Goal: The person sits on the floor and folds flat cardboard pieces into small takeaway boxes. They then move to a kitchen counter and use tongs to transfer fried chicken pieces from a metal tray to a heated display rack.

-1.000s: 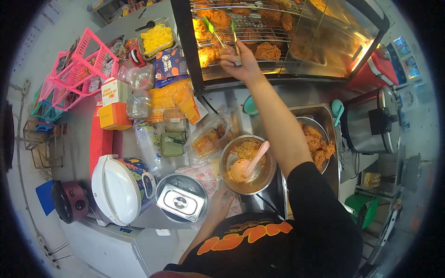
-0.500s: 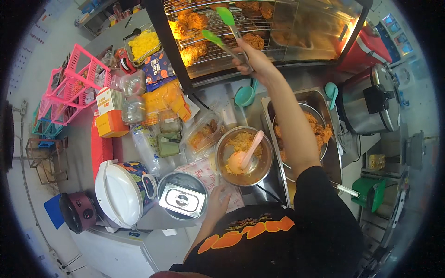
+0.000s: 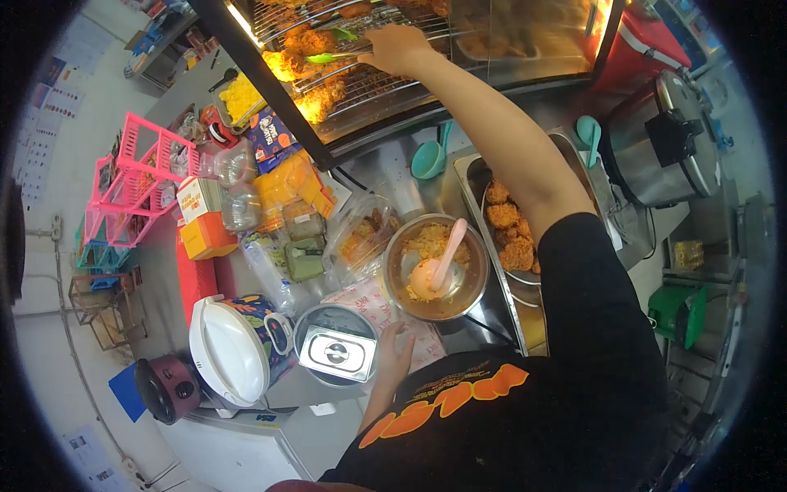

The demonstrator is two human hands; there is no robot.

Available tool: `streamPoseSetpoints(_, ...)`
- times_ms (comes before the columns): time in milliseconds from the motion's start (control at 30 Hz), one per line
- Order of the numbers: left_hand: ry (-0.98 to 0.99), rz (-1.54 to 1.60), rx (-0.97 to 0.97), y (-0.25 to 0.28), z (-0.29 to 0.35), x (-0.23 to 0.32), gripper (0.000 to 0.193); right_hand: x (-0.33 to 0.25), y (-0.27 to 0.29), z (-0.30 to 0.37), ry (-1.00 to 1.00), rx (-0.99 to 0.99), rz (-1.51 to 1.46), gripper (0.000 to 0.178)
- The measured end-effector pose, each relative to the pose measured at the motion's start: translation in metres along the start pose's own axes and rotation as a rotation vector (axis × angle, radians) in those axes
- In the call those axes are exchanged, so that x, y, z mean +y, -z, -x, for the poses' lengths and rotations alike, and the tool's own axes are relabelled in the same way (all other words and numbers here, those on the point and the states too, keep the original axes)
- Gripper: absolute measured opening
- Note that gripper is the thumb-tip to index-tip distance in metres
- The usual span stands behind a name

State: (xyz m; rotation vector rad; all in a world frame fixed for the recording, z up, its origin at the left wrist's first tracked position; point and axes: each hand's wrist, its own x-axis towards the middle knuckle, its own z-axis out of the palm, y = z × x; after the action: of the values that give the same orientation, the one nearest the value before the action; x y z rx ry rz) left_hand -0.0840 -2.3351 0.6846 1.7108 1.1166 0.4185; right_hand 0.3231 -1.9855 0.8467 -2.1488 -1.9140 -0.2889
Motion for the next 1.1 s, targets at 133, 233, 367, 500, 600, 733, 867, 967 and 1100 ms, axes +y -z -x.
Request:
streamPoseSetpoints(133,0.04,-0.025,-0.035,0.005,0.001,0.003,0.033,-0.023,0.006,0.015,-0.03,0.021,0.002,0.053)
streamPoseSetpoints(233,0.034,-0.014,-0.026,0.003,-0.001,0.006,0.033,-0.041,-0.004,0.039,-0.095,0.092,-0.053,0.05)
streamPoseSetpoints(367,-0.041,-0.032,-0.069,-0.001,-0.007,-0.002,0.034,-0.034,0.007,0.057,-0.087,0.16,-0.11,0.051)
streamPoseSetpoints(500,-0.018,-0.026,-0.028,-0.003,-0.001,-0.007,0.034,-0.025,0.067,0.109,-0.288,-0.149,-0.506,0.057)
streamPoseSetpoints(600,0.016,-0.025,-0.064,-0.002,0.003,-0.003,0.034,0.006,0.121,0.194,-0.296,-0.166,-0.504,0.057)
streamPoseSetpoints(733,-0.032,-0.02,-0.118,-0.012,0.013,-0.01,0.035,0.091,0.117,0.31,-0.299,-0.163,-0.195,0.055)
streamPoseSetpoints(867,-0.096,-0.015,-0.146,-0.013,0.013,-0.003,0.036,0.104,0.099,0.35,-0.588,-0.624,-0.107,0.059)
streamPoseSetpoints(967,-0.141,-0.031,-0.13,-0.013,0.015,-0.004,0.036,0.072,0.07,0.337,-0.626,-0.733,-0.036,0.058)
streamPoseSetpoints(1100,-0.172,-0.034,-0.122,-0.011,0.02,0.004,0.036,0.038,0.044,0.336,-0.74,-0.602,0.001,0.048)
